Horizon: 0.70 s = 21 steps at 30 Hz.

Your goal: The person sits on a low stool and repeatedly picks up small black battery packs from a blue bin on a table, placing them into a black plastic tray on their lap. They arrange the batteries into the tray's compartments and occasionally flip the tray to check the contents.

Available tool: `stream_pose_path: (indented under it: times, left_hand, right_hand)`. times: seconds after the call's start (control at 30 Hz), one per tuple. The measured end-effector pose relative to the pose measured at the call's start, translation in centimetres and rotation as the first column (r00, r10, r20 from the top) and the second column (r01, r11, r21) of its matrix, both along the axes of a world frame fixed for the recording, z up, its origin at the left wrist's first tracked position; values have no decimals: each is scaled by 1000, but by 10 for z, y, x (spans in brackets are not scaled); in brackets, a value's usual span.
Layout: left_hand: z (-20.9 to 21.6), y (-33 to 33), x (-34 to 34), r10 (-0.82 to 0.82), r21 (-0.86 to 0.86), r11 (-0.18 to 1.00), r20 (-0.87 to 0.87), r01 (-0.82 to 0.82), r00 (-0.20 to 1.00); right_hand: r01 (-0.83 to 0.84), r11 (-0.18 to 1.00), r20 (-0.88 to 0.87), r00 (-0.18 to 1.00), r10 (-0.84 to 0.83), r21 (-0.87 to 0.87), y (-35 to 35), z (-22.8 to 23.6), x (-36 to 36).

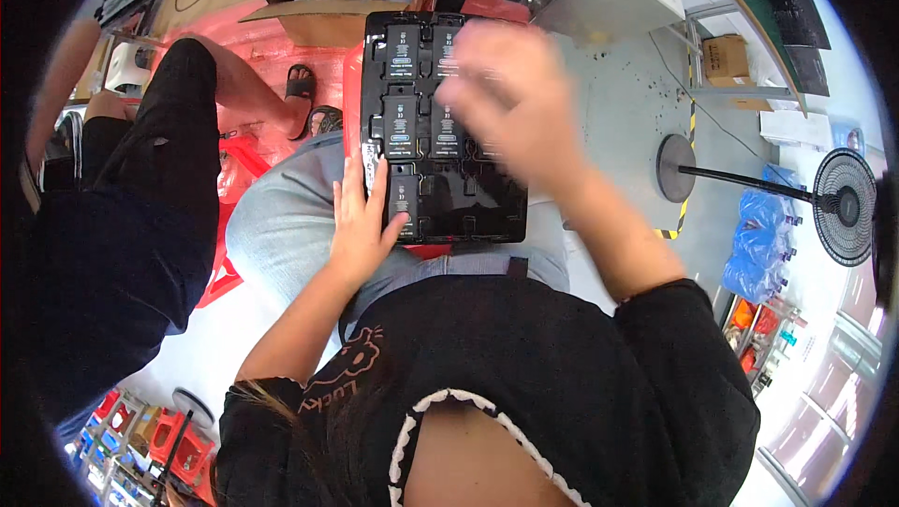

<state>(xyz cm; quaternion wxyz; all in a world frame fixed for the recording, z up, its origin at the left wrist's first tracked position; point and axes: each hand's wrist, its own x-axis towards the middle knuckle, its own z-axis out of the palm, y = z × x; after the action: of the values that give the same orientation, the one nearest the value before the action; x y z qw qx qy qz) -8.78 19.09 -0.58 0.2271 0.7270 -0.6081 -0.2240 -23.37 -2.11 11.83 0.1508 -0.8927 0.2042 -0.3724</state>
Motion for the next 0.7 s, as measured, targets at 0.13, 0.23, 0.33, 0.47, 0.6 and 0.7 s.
stream_pose_path:
  times: [0.13, 0.23, 0.33, 0.47, 0.6, 0.7]
  left_hand:
    - [15, -3, 4, -100, 49, 994, 102, 95, 990]
    - [64, -32, 11, -176, 51, 983, -13, 177, 984]
    - [136, -108, 27, -316, -322, 897, 15, 304, 949]
    - [202, -273, 35, -325, -699, 614, 201, 368, 924]
    - [199, -451, 59, 87, -577, 789, 445, 211, 891]
    - [202, -494, 96, -279, -201, 904, 393, 378, 876]
  right_hand:
    - [331, 943, 345, 888, -305, -19, -111, 97, -2]
    - [504, 857, 260, 846, -465, -105, -227, 134, -10]
    - [777, 617, -301, 622, -723, 124, -327, 117, 18]
    - [760, 644, -690, 422, -588, -84, -365, 95, 19]
    - [801, 529, -606, 575, -550, 280, -372, 101, -5]
    - [620, 642, -361, 785, -503, 451, -359, 95, -30]
